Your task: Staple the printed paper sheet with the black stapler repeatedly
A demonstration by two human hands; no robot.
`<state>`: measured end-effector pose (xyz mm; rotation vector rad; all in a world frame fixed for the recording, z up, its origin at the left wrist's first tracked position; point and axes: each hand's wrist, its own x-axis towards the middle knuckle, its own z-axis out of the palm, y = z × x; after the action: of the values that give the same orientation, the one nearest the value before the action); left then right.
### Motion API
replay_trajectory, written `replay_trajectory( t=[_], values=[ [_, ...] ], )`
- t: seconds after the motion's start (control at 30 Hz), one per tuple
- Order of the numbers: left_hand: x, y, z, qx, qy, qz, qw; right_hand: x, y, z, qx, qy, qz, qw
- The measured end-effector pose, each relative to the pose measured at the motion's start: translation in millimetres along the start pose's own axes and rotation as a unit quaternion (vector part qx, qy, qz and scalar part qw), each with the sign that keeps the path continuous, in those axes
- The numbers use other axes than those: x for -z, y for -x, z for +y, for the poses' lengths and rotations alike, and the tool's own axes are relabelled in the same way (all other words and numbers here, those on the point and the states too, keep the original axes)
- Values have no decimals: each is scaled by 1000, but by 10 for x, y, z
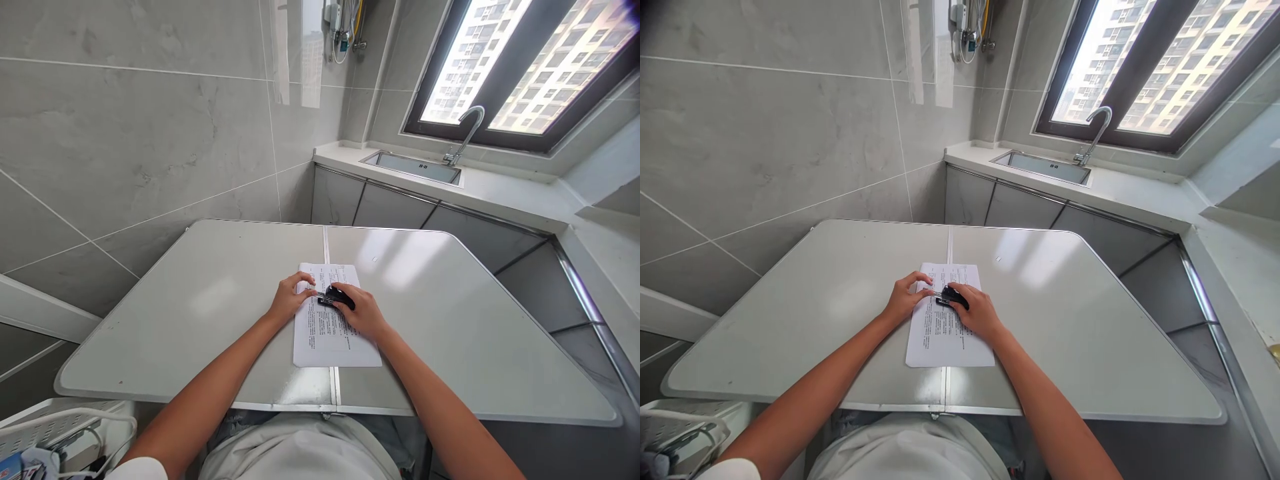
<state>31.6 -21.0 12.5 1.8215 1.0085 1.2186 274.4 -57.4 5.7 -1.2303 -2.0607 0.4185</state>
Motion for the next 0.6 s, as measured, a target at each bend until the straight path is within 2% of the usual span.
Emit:
replay_trajectory(
  t=[0.17,0.43,0.6],
  values=[
    [-19,17,-6,-2,21,-50,999,10,16,-23,17,-18,29,999],
    [-54,-8,-45,19,48,-32,998,12,30,3,16,-32,30,999],
    [-37,-14,-71,-3,39,-59,997,10,34,17,20,-30,32,999]
  ],
)
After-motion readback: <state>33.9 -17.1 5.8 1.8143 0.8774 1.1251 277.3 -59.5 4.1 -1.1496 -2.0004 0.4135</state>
